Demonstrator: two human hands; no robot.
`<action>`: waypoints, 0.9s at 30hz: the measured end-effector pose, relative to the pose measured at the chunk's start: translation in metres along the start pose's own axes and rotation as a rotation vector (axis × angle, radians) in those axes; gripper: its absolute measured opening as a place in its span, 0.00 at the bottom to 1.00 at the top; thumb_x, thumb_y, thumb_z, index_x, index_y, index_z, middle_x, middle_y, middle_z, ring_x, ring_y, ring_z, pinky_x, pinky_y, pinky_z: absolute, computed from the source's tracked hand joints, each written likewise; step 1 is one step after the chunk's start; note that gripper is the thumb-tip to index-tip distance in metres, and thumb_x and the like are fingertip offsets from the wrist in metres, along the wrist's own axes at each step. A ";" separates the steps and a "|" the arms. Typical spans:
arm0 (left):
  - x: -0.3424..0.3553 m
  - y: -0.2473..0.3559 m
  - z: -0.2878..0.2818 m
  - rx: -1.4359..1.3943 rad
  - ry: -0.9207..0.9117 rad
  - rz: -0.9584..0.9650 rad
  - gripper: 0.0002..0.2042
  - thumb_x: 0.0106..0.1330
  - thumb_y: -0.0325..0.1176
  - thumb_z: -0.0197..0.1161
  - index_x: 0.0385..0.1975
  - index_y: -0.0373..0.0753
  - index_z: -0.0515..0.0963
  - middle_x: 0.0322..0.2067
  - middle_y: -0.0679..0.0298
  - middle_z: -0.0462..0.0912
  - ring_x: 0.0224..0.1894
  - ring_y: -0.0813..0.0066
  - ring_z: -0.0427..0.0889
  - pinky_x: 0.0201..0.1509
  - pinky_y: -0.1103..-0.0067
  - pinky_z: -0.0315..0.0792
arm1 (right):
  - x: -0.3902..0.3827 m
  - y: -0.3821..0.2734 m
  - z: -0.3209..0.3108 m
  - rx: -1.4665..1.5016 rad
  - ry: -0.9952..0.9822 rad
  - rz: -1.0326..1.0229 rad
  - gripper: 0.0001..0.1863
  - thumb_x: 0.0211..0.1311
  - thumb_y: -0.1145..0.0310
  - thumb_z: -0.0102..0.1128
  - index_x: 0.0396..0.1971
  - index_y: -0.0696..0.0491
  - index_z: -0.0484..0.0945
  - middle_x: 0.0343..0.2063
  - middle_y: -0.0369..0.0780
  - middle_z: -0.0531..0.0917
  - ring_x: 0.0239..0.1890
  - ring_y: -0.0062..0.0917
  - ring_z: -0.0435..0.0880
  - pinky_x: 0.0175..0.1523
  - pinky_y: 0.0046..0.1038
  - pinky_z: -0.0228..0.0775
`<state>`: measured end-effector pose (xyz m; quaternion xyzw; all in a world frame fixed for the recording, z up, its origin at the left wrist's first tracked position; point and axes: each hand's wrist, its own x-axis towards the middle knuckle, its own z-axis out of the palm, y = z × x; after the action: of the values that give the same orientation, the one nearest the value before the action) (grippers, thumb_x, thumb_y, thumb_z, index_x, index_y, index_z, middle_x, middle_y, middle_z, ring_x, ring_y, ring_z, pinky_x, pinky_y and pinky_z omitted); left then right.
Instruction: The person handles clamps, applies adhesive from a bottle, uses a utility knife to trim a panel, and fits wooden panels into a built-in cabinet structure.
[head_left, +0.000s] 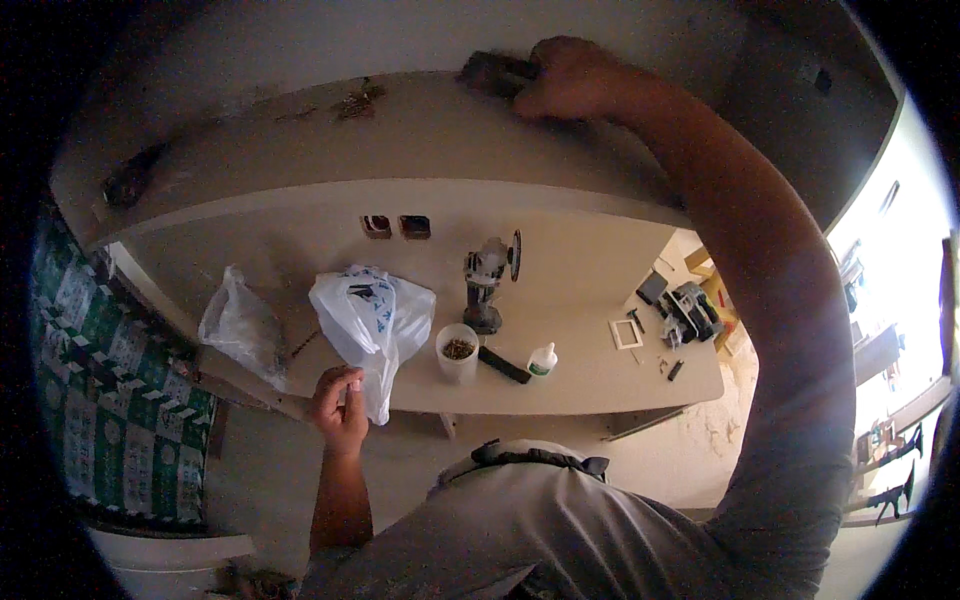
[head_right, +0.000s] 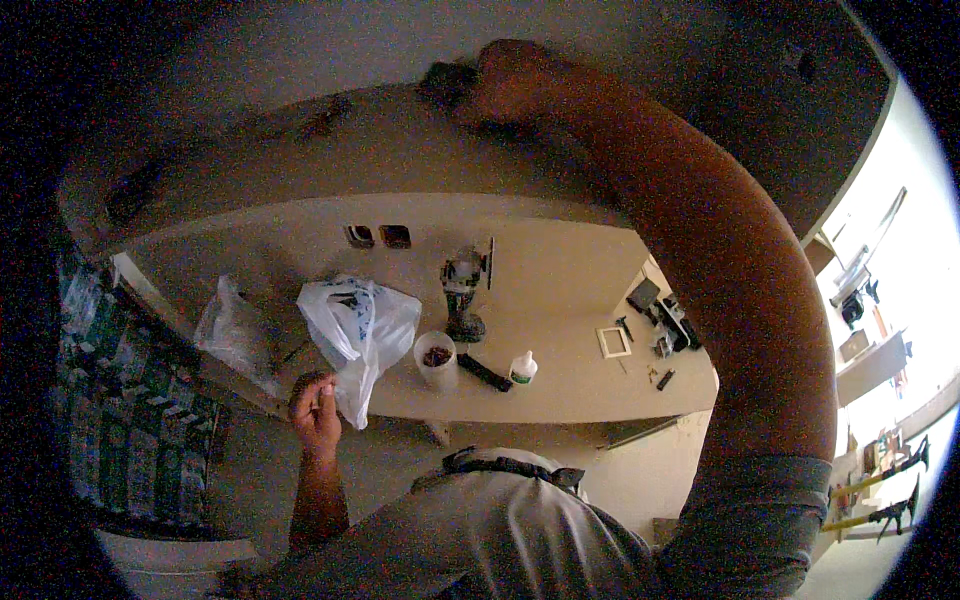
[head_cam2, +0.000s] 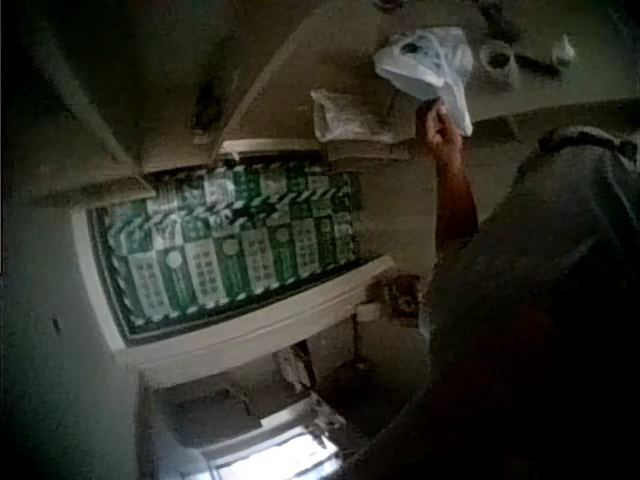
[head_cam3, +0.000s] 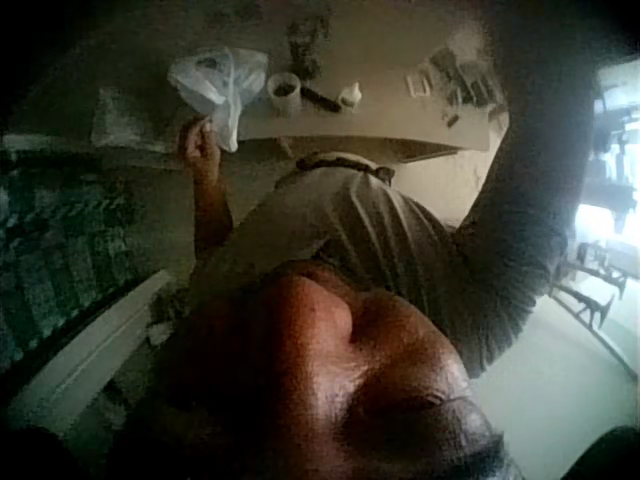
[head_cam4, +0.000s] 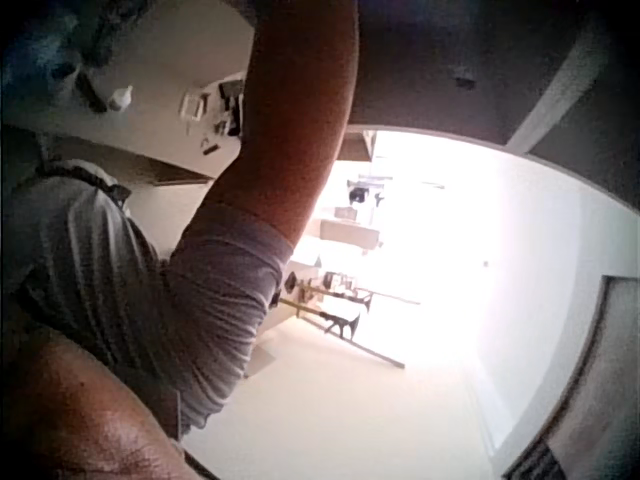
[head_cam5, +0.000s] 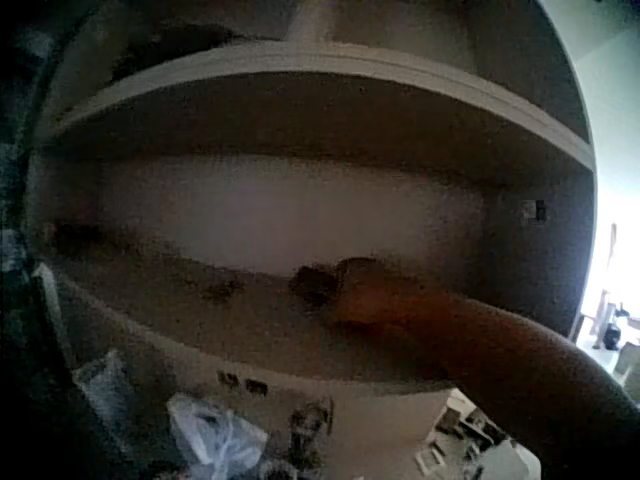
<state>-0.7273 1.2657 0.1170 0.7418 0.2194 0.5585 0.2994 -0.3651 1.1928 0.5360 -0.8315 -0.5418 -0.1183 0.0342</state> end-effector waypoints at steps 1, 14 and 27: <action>0.001 0.002 0.002 0.003 -0.017 -0.016 0.04 0.67 0.22 0.59 0.38 0.35 0.80 0.37 0.58 0.85 0.39 0.65 0.83 0.45 0.73 0.77 | -0.009 -0.003 0.000 -0.021 0.081 -0.087 0.35 0.46 0.51 0.67 0.51 0.61 0.80 0.46 0.53 0.84 0.50 0.44 0.84 0.56 0.38 0.75; -0.030 -0.019 0.049 -0.195 -0.119 -0.094 0.05 0.68 0.25 0.59 0.36 0.31 0.79 0.33 0.56 0.84 0.34 0.68 0.82 0.42 0.74 0.76 | -0.347 0.086 0.064 0.365 0.208 0.222 0.20 0.55 0.57 0.71 0.42 0.55 0.82 0.34 0.47 0.85 0.36 0.32 0.84 0.46 0.35 0.77; 0.028 0.141 0.217 -0.813 -0.786 -0.304 0.19 0.75 0.43 0.58 0.50 0.32 0.78 0.39 0.62 0.84 0.38 0.73 0.83 0.47 0.75 0.78 | -0.373 0.119 0.235 1.470 -0.342 0.213 0.08 0.67 0.69 0.64 0.40 0.58 0.78 0.29 0.36 0.85 0.31 0.20 0.82 0.38 0.27 0.75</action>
<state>-0.5129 1.1388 0.1912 0.6792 -0.0360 0.2313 0.6956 -0.3632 0.8546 0.2299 -0.6491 -0.3959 0.4072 0.5061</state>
